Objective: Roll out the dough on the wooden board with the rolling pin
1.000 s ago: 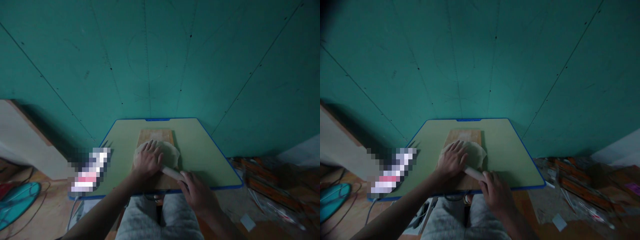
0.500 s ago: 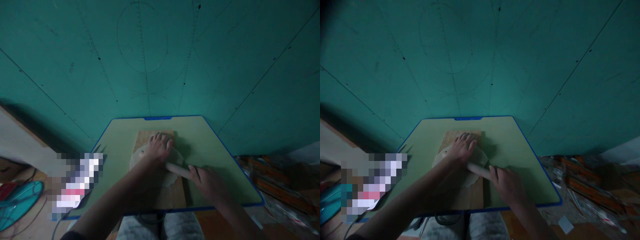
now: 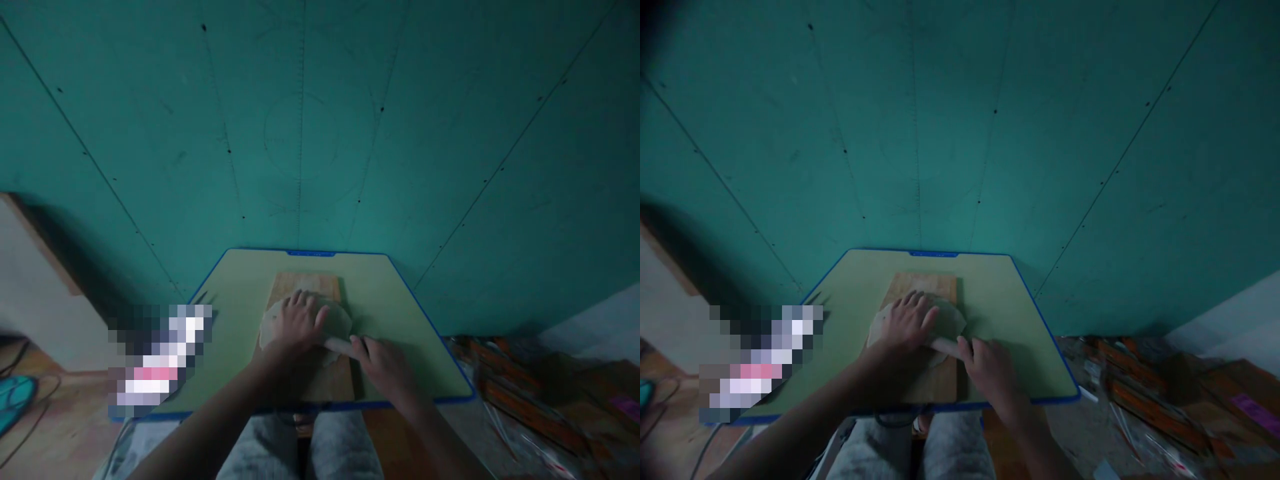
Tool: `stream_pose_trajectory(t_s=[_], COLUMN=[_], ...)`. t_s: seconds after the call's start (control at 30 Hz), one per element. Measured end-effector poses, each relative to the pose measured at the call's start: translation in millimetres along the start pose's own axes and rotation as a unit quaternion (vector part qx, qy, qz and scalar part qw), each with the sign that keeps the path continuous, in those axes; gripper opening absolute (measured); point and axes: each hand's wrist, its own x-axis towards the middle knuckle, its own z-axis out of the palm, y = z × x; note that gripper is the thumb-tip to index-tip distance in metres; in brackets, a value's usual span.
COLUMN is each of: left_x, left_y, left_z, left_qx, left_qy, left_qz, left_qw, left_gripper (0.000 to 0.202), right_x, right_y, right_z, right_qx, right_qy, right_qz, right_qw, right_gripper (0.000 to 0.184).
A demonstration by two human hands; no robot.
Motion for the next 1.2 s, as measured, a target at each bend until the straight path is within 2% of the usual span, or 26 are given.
stream_pose_trajectory(t_s=[0.1,0.17,0.27,0.37,0.47,0.57,0.73,0.87,1.0,1.2], left_x=[-28.6,-42.9,-55.1,-54.9,-44.5,-29.4,-4.5,17.0,41.7,72.8], left_y=[-7.1,-12.1,-15.8,-13.4,-10.3,-11.4,-19.4,-26.9,-37.1,-52.2], left_z=[-4.1,-5.8,-8.6,-12.6,-14.4,-11.7,-3.2,-1.6,-0.5,4.8], left_qx=[0.048,0.068,0.087,0.104,0.113,0.11,0.083,0.06,0.028,0.024], left_qy=[0.015,0.027,0.027,0.011,-0.009,-0.034,-0.057,-0.084,-0.075,-0.05], left_qz=[0.031,0.019,-0.02,-0.062,-0.079,-0.082,-0.125,-0.134,-0.132,-0.117], left_qw=[0.998,0.997,0.996,0.993,0.99,0.99,0.987,0.985,0.988,0.992], left_gripper=[0.034,0.036,0.038,0.038,0.039,0.037,0.041,0.041,0.035,0.031], right_x=[10.4,16.8,19.3,15.6,15.9,27.4,62.7,92.5,121.6,162.6], right_y=[-23.9,-35.3,-43.6,-43.8,-38.6,-29.3,-13.3,-6.8,-5.2,1.4], right_z=[-8.5,-10.7,-6.3,3.4,12.8,19.6,25.7,23.9,18.9,25.2], right_qx=[-0.074,-0.087,-0.077,-0.076,-0.077,-0.055,-0.015,0.001,0.01,0.004], right_qy=[-0.048,-0.045,-0.012,0.029,0.041,0.043,0.028,-0.013,-0.061,-0.078], right_qz=[0.074,0.105,0.078,0.036,0.023,0.019,0.017,0.036,0.082,0.117], right_qw=[0.993,0.99,0.994,0.996,0.996,0.997,0.999,0.999,0.995,0.99], right_gripper=[0.038,0.035,0.032,0.03,0.033,0.038,0.036,0.038,0.04,0.032])
